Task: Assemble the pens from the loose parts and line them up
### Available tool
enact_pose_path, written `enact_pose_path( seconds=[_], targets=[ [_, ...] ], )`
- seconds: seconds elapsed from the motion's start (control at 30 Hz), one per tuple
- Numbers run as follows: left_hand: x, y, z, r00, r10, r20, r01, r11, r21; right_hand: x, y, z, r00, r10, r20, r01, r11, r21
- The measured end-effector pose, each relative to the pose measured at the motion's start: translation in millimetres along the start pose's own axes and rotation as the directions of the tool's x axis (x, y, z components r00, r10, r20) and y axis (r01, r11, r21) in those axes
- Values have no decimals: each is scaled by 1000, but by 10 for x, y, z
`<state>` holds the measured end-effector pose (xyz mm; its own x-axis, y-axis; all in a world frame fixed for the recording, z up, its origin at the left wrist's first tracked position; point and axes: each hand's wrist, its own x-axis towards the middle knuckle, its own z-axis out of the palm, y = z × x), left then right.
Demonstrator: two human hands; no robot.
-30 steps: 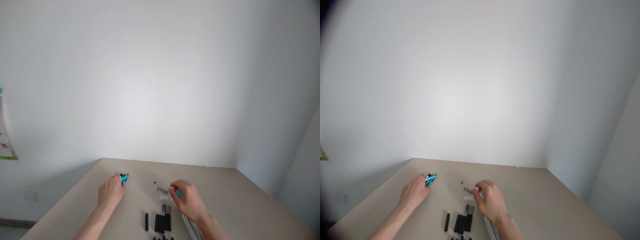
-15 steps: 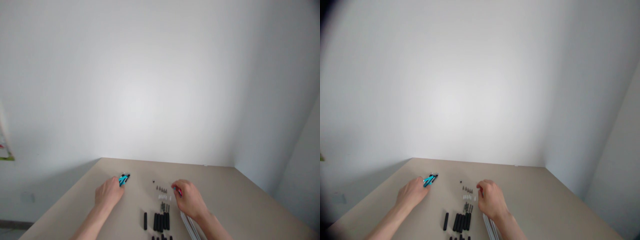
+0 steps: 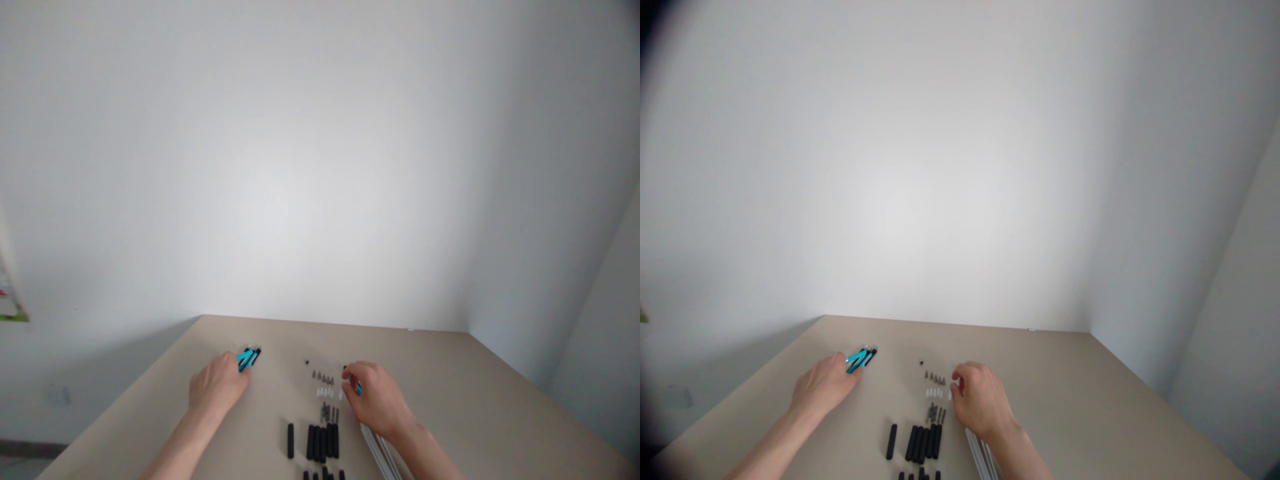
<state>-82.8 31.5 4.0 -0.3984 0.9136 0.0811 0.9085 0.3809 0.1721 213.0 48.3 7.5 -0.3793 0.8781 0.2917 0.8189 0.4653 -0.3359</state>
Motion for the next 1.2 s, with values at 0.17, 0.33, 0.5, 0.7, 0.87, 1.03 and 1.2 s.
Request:
enact_pose_path(
  seconds=[0.17, 0.33, 0.5, 0.7, 0.87, 1.03, 1.2],
  targets=[
    [4, -7, 13, 1000, -6, 5, 6, 1000, 1, -4, 15, 15, 1000, 6, -3, -7, 1000, -14],
    [0, -3, -2, 999, -43, 10, 43, 999, -31, -5, 33, 41, 1000, -1, 3, 1, 1000, -10],
    [-26, 6, -31, 999, -29, 26, 29, 1000, 6, -8, 27, 36, 1000, -7, 22, 7, 1000, -6],
    [-7, 31, -54, 993, 71, -97, -70, 997, 20, 2, 14, 16, 999, 22, 43, -21, 1000, -19],
    [-68, 187, -3, 842, 439, -315, -514, 829, -221, 1, -1, 2, 998, -5, 57, 5, 1000, -4],
    [-261, 337, 84, 681, 712, -171, -710, 586, -390, -36, -11, 4, 993, -77, 88, 77, 997, 9],
    [-268, 349, 86, 631, 746, -215, -738, 491, -463, -20, -13, 20, 991, -41, 129, 43, 999, -16]
  ],
)
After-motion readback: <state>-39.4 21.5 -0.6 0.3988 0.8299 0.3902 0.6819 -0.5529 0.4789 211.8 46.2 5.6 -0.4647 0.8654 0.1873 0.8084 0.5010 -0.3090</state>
